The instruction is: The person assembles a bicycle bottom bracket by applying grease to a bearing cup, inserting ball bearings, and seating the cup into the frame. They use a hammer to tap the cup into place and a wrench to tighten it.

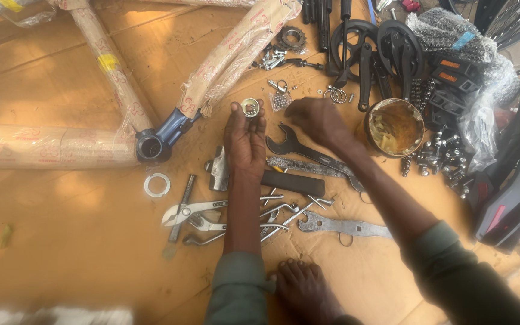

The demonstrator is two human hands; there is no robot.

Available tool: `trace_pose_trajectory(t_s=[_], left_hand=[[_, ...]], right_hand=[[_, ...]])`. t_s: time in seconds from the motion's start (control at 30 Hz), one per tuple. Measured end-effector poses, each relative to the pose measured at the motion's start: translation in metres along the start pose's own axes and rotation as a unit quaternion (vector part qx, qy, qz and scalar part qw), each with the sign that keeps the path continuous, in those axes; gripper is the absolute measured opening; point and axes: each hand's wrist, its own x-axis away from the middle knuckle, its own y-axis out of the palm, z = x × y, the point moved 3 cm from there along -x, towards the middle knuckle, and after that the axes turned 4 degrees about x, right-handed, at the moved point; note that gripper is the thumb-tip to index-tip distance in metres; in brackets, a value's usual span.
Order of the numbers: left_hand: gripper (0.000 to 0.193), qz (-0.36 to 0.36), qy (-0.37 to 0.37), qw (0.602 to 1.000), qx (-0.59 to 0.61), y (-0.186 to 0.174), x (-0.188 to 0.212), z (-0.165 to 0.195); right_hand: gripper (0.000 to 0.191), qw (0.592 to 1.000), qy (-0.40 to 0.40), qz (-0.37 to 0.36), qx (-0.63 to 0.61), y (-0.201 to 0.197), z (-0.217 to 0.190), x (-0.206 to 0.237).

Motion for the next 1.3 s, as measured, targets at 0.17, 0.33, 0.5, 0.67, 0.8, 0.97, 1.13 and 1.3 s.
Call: trace_pose_trajectory(t_s=[0.17,0.33,0.5,0.67,0.8,0.97,1.13,1.3], left_hand=[[0.03,0.033,0.034,0.997,-0.054,0.0,0.0,0.002],[0.025,0.01,0.02,0.996,-0.085,0.001,-0.001,0.002],[0.025,-0.017,-0.018,0.999,-0.048,0.003,0.0,0.004],[0.028,-0.006,0.011,0.998,-0.062,0.004,-0.002,0.004],[0.028,0.019,0.027,0.995,-0.099,0.002,-0.005,0.002],[0.029,0.019,0.026,0.997,-0.075,0.003,-0.006,0.002],[0.032,0.038,0.005,0.997,-0.072,0.006,-0.003,0.003],[0.033,0.033,0.015,0.995,-0.096,0.009,-0.004,0.003]], right_hand=[[0.021,0.995,0.043,-0.002,0.088,0.03,-0.014,-0.004],[0.02,0.989,0.074,-0.034,0.127,0.041,-0.016,-0.025],[0.031,0.979,0.0,0.048,0.199,0.056,-0.028,-0.024],[0.041,0.99,-0.017,0.03,0.138,0.072,-0.014,-0.015],[0.036,0.961,-0.112,0.085,0.236,0.083,-0.008,-0.011],[0.045,0.984,-0.085,0.043,0.15,0.082,-0.003,-0.023],[0.014,0.999,0.024,0.007,-0.027,0.053,0.0,-0.029],[0.012,0.923,0.022,0.114,-0.368,0.015,-0.011,-0.007]])
